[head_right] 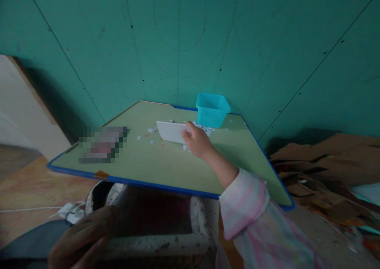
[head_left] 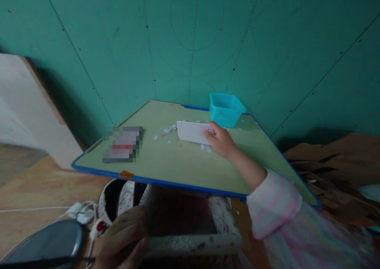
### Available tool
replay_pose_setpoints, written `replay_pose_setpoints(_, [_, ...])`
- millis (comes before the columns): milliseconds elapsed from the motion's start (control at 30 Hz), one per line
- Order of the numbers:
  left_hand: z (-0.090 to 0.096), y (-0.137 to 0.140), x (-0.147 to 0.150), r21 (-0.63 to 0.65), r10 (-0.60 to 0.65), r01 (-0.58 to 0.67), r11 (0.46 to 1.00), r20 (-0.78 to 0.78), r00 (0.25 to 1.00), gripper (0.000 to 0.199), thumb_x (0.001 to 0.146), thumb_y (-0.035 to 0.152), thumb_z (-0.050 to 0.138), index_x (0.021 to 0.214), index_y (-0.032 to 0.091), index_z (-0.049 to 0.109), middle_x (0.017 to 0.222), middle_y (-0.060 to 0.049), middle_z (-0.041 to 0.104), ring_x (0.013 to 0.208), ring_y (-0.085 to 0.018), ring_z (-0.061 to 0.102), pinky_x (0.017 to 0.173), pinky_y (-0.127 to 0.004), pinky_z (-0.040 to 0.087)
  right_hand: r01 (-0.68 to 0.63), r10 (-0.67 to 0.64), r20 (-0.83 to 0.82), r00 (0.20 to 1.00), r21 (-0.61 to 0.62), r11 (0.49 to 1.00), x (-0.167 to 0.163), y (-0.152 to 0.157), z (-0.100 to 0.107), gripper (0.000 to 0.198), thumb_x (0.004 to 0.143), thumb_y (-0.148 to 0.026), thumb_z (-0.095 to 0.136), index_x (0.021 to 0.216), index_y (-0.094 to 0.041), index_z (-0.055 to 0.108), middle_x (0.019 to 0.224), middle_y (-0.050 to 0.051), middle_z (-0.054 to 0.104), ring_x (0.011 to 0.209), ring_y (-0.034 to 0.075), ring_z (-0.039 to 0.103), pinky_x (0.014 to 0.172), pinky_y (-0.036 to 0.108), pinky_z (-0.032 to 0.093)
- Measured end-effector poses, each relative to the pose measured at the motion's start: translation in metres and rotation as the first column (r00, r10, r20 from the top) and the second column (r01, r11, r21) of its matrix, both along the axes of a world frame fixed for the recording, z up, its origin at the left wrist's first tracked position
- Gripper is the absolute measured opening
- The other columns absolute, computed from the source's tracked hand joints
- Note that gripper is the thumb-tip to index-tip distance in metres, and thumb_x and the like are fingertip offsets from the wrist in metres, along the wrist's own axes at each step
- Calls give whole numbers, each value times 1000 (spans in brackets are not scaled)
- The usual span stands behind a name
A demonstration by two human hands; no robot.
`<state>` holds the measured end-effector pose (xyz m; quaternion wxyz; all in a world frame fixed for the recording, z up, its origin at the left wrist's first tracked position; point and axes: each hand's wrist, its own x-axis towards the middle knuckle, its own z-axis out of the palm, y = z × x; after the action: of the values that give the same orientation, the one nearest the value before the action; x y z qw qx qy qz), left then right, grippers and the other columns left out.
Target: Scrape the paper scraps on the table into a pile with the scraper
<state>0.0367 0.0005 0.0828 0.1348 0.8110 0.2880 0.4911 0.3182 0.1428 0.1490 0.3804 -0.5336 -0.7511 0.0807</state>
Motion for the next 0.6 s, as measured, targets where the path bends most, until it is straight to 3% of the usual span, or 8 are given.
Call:
replay_pose_setpoints(100, [-4,4,-6,24,-35,37,999,-85,996,16,76,9,45,72,24,51,55,1,52,71,-18,62,60,-26,51,-9,10,-111,994,15,1000,5,-2,4,21,81,-36,42,91,-19,51,77,4,60,70,18,54,61,29,40])
replay_pose_setpoints(200, [-6,6,-9,64,21,-14,998,-106,994,13,75,11,48,75,23,54,65,-1,61,75,-19,63,63,-27,52,-7,9,-115,993,17,1000,4,-3,4,22,81,-36,42,93,-19,51,81,5,61,72,19,55,64,31,41])
replay_pose_setpoints(367, [-1,5,-7,15,-36,38,999,-90,995,18,74,8,46,73,25,51,54,4,49,60,-15,58,59,-26,51,-43,42,-29,999,-45,998,-2,-3,-1,22,80,-32,43,95,-19,52,82,6,61,76,21,56,67,32,41])
replay_pose_setpoints(600, [0,5,-5,-21,-65,64,998,-82,994,16,75,8,45,72,23,50,57,3,52,60,-15,59,64,-29,52,-69,53,-246,968,-57,996,6,-2,-1,19,79,-36,47,89,-19,50,76,2,57,70,17,53,61,30,41])
